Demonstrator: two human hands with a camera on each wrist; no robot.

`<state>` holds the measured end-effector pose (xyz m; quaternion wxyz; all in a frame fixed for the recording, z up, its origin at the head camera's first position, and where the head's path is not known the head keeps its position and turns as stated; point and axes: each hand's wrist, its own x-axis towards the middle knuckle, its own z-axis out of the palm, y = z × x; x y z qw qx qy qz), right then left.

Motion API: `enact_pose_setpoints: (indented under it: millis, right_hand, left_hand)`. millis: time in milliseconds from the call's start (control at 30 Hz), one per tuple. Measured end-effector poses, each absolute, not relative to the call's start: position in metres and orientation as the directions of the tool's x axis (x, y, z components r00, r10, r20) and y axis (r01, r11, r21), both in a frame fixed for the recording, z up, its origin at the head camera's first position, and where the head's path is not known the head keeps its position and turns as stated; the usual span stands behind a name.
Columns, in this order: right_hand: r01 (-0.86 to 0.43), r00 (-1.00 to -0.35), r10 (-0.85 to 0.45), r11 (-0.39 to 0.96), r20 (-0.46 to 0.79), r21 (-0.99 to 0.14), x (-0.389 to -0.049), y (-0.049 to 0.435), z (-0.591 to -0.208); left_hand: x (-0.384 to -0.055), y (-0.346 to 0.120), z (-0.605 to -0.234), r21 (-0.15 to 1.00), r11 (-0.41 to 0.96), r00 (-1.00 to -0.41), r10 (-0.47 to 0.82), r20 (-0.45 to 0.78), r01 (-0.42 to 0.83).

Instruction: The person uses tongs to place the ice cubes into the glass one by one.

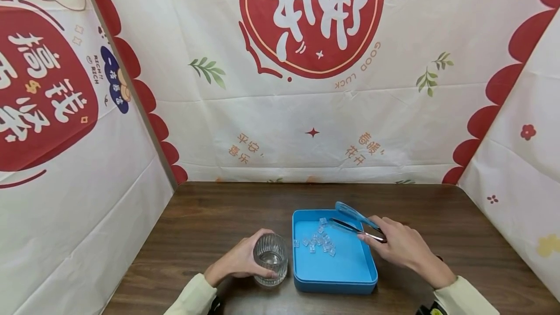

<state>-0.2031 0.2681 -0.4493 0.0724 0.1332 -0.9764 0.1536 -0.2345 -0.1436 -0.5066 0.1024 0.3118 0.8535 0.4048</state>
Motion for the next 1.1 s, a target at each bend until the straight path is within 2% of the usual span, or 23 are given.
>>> enact_pose_setpoints:
  millis: [433, 1100]
  right_hand:
    - [-0.326, -0.938, -0.287, 0.921, 0.197, -0.211, -0.209, 0.258, -0.448]
    - [-0.302, -0.953, -0.294, 0.945, 0.079, -0.124, -0.211, 0.24, -0.451]
  left_hand:
    - [-0.236, -0.144, -0.503, 0.749, 0.489, -0.789, 0.611, 0.072, 0.446]
    - [-0.236, -0.145, -0.507, 0.741, 0.489, -0.786, 0.613, 0.083, 0.46]
